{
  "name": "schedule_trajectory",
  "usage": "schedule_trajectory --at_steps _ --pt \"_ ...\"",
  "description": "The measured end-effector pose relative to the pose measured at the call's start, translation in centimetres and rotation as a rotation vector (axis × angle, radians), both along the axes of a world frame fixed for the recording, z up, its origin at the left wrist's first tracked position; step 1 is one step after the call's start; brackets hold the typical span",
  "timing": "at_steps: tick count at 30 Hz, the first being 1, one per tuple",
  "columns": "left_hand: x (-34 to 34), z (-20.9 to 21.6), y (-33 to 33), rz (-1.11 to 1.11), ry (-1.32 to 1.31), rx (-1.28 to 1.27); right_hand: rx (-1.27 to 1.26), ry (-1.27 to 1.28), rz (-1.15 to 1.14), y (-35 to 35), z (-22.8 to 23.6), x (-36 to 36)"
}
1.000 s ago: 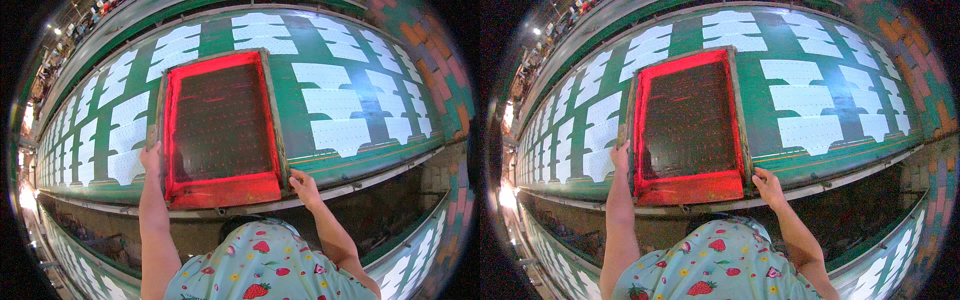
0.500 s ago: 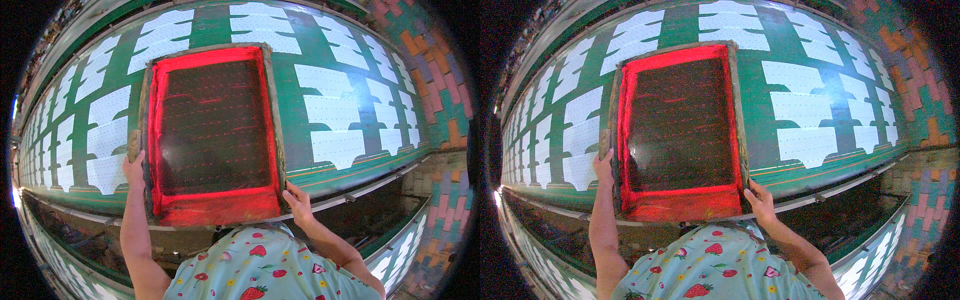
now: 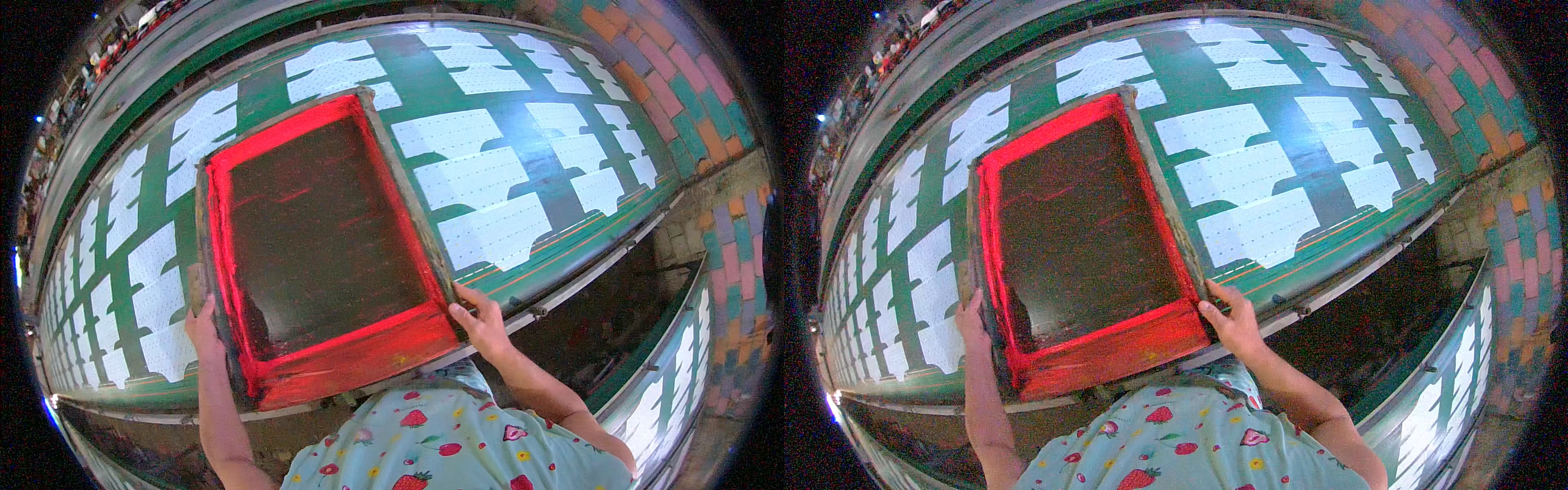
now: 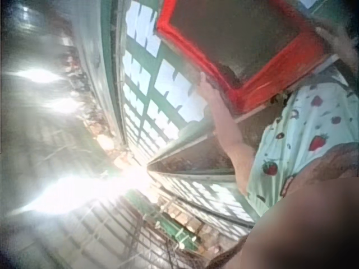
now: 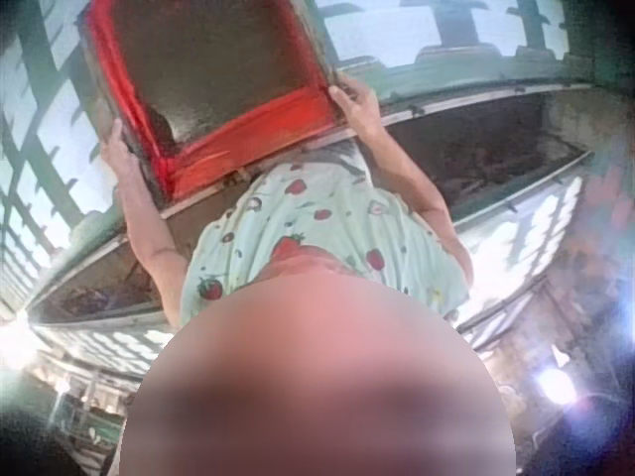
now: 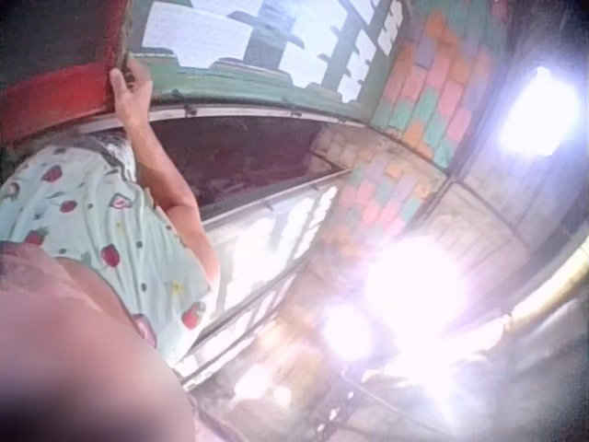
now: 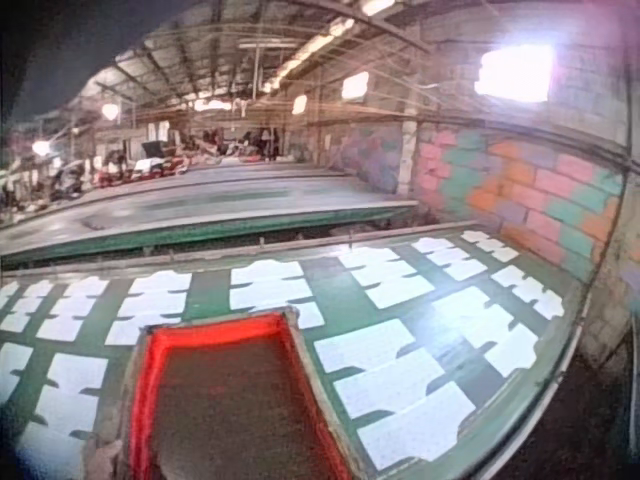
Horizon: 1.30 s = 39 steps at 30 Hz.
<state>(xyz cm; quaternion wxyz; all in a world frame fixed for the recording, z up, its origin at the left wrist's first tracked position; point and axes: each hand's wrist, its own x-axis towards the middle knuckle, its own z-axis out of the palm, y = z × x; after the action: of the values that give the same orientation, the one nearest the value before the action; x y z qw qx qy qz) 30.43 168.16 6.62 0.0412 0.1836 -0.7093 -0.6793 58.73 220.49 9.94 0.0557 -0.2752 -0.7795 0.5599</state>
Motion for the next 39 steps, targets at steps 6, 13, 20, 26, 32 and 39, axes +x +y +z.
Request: schedule_trajectory --at_steps 6,13,20,26,32,39 --pt "2.0 -0.9 14.4 -0.002 0.052 0.047 0.021 -0.001 -0.092 12.0 -2.7 2.4" --pt "7.1 -2.3 32.6 0.039 0.058 -0.039 -0.008 -0.057 -0.137 28.8 -6.4 5.7" --pt "9.9 -4.7 42.4 0.045 0.071 -0.04 -0.06 -0.057 -0.239 38.9 -8.5 9.1" --pt "10.9 -5.3 45.5 0.003 0.151 0.064 -0.01 -0.018 -0.181 42.5 -8.4 10.2" --pt "11.2 -4.5 45.9 0.017 0.024 -0.122 0.221 -0.096 -0.071 41.8 -4.4 9.8" --pt "11.0 -6.1 46.4 0.023 0.09 -0.192 0.533 0.177 0.788 32.7 0.5 9.1"
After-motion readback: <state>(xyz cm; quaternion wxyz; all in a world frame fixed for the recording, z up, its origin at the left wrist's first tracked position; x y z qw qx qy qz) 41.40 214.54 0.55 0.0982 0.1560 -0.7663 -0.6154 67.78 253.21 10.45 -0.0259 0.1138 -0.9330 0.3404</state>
